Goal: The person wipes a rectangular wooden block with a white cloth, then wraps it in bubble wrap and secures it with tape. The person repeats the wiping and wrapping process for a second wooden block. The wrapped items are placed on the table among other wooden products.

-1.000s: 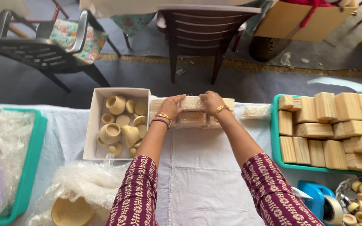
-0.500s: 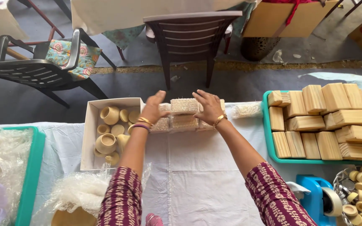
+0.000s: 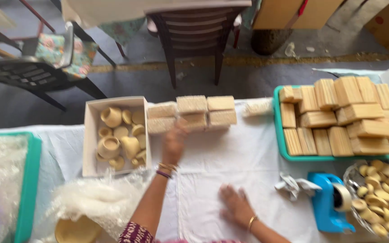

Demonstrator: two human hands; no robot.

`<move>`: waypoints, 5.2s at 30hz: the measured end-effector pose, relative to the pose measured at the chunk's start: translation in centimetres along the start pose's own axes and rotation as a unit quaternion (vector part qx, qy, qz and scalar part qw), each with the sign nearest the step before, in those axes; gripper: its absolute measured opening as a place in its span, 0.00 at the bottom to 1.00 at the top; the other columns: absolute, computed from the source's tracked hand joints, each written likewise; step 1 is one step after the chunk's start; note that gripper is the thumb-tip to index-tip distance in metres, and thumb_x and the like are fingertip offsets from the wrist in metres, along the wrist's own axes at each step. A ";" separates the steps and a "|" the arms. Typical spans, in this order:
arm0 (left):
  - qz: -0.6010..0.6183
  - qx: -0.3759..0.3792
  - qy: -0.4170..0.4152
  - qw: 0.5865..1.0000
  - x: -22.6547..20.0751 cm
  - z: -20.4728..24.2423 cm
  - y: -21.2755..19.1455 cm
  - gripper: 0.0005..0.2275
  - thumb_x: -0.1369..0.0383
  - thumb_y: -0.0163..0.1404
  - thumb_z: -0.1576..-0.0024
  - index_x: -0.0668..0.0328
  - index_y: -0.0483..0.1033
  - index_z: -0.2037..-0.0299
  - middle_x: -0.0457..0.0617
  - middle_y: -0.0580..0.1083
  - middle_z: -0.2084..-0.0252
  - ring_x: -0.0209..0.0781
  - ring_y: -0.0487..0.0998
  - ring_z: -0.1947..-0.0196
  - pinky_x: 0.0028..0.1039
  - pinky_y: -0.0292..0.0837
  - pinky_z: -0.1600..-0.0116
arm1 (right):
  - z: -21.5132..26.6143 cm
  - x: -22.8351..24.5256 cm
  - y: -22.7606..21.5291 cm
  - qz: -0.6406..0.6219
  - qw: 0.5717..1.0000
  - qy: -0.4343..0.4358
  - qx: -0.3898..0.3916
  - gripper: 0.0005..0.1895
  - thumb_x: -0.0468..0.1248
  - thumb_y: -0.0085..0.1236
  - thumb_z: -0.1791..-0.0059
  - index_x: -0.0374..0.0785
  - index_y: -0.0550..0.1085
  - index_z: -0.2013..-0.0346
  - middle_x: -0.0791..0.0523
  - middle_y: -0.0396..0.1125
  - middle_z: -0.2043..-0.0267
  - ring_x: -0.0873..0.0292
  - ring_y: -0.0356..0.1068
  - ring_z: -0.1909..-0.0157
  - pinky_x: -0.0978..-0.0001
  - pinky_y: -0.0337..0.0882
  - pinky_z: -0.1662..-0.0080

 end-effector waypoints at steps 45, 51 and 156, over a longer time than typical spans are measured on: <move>-0.135 0.083 0.001 0.987 -6.4 33.8 12.5 0.10 0.67 0.55 0.41 0.58 0.80 0.52 0.51 0.80 0.57 0.50 0.80 0.56 0.38 0.74 0.51 | 1.9 -32.8 -30.0 0.190 0.958 0.109 -0.184 0.32 0.49 0.73 0.63 0.55 0.73 0.45 0.59 0.74 0.49 0.56 0.72 0.43 0.52 0.63 0.36; -0.129 0.071 -0.113 0.983 -4.6 30.8 13.8 0.21 0.64 0.59 0.45 0.53 0.73 0.41 0.51 0.77 0.48 0.48 0.78 0.54 0.35 0.74 0.46 | -1.3 -12.3 -17.4 0.070 0.957 -0.226 -0.171 0.18 0.38 0.64 0.60 0.42 0.76 0.56 0.50 0.72 0.56 0.47 0.71 0.52 0.53 0.72 0.51; -0.136 0.140 -0.061 0.979 3.6 18.9 17.7 0.24 0.66 0.67 0.58 0.54 0.77 0.50 0.48 0.77 0.53 0.47 0.79 0.55 0.34 0.76 0.47 | 0.0 -10.1 -3.8 -0.157 0.904 -0.030 -0.397 0.20 0.33 0.62 0.60 0.48 0.79 0.52 0.53 0.69 0.64 0.47 0.72 0.63 0.55 0.74 0.61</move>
Point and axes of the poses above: each hand's wrist, its own z-axis away from the middle knuckle, its own y-axis out of the palm, x = y × z, the point moved 6 cm from there along -z, towards the middle knuckle
